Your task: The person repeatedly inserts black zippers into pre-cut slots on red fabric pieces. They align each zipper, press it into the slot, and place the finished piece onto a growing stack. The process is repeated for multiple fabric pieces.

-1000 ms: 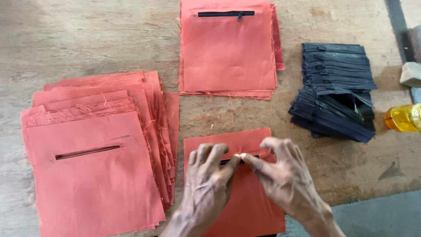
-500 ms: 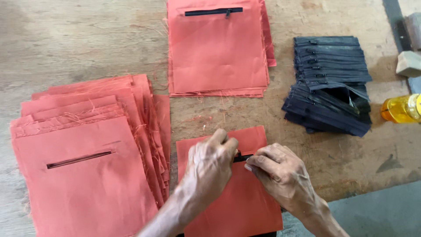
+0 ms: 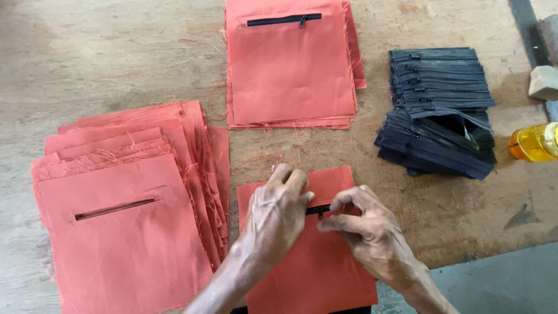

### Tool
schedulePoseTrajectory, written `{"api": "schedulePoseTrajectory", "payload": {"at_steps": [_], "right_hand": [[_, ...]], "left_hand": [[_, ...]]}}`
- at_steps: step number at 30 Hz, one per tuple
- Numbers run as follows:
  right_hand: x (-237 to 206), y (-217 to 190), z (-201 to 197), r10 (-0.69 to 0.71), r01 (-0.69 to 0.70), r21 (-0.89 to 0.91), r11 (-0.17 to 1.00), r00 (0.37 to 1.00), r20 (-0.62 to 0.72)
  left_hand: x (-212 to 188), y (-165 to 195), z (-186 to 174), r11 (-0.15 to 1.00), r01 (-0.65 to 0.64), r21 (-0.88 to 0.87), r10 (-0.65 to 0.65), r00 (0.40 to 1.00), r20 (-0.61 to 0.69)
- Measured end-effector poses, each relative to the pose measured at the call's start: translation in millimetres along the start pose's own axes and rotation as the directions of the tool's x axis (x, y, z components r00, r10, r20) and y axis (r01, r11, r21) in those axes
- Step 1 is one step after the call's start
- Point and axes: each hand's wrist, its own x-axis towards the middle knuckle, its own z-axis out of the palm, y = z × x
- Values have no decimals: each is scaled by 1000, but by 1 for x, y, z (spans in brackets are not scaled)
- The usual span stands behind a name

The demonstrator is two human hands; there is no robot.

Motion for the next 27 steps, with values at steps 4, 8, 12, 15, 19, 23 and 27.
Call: {"api": "schedulePoseTrajectory", "payload": {"at_steps": [4,8,12,15,19,23,27], "right_hand": [[0,1,1,75,-78,-21,997,992,-105],[3,0,0,-37,10,-174,985,988,-148],[5,-6,3,-48,21,-207,978,991,-126],[8,-5,-3,0,-28,-183,983,989,-147],[4,-4,-9,89,-111,-155,982,985,-146],[2,-2,-5,262,-272,-24,962,944,-201],[6,-4,0,70,-110,-155,982,967,-245]], "left_hand": [[-3,2,-1,994,18,104,-15,999,-32],[-25,-3,-8,960,-222,170,242,964,-107],[-37,-16,-10,940,-259,222,283,955,-87],[-44,-23,-15,945,-240,220,278,946,-163],[-57,-30,-37,948,-70,312,151,957,-246],[-65,-29,-52,950,-4,312,88,964,-253],[-49,-16,-39,970,-142,200,183,961,-205]]}}
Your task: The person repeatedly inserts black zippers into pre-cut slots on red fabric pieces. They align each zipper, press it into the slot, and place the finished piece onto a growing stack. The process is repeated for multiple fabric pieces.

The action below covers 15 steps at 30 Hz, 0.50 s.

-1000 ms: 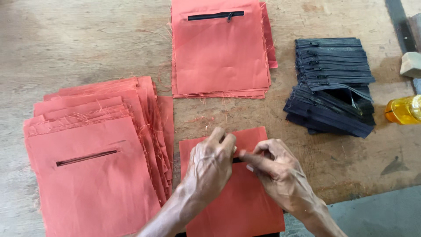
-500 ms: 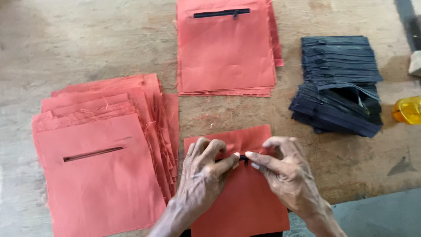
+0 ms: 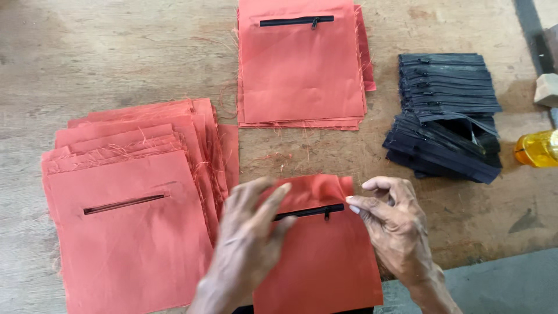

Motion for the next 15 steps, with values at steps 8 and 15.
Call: {"api": "schedulePoseTrajectory", "payload": {"at_steps": [8,15], "right_hand": [[-11,-14,-39,90,-94,501,860,995,33],[10,9,-44,230,-536,534,654,813,534]], "left_hand": [[48,20,-2,938,142,-317,-11,924,383],[62,47,-33,909,234,-345,-26,858,512]]}}
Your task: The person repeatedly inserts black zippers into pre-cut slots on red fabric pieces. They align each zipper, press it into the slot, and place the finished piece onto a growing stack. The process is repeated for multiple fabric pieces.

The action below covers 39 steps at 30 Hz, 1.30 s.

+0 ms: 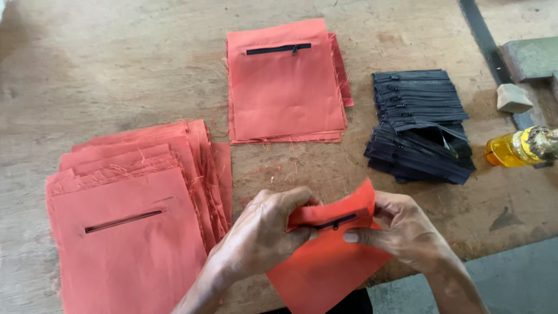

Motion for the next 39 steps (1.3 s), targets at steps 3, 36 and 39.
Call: {"api": "schedulePoseTrajectory", "payload": {"at_steps": [3,36,39], "right_hand": [[0,-6,10,-5,3,42,999,1000,29],[-19,-60,12,-312,265,-280,923,940,-141],[-19,-61,12,-266,211,-276,938,948,-177]], "left_hand": [[0,7,-1,997,71,16,-72,997,33],[-8,17,-6,991,-127,-37,121,985,-127],[-5,25,-2,960,-276,45,279,935,-217]]}}
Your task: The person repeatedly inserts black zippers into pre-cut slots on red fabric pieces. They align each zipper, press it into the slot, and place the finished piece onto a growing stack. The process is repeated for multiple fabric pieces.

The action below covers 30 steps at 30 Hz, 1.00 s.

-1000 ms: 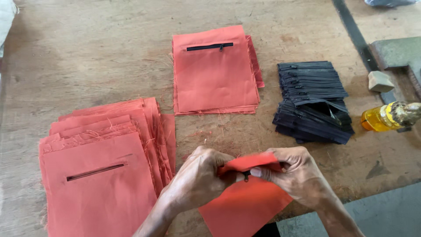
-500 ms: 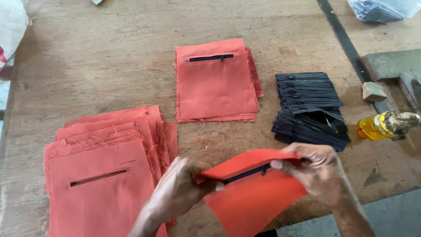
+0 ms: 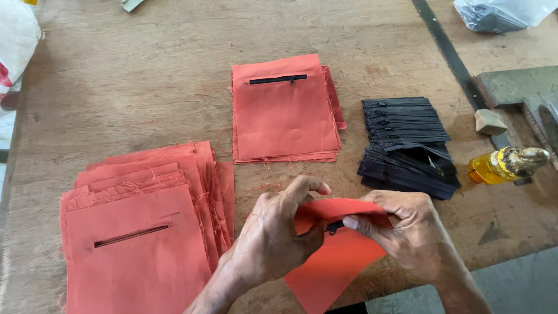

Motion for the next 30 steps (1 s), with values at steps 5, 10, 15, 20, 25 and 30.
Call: {"api": "schedulePoseTrajectory", "payload": {"at_steps": [5,10,15,20,25,30], "right_hand": [[4,6,1,-12,12,-55,998,1000,2],[7,15,-2,-133,133,18,991,989,68],[4,31,-28,-138,137,-41,990,990,-20],[20,57,-46,-11,13,194,981,1000,-10],[68,62,-41,55,-38,178,983,994,-91],[156,47,-38,-113,165,218,962,967,-230]], "left_hand": [[-2,2,0,999,37,-37,-35,998,42],[-4,0,-3,993,115,-11,-111,979,170],[-12,-10,-16,989,122,84,-130,987,94],[-16,-39,-35,966,219,136,-227,972,53],[15,-47,-48,990,142,20,-127,929,-348],[36,-37,-40,925,167,341,130,705,-698]]}}
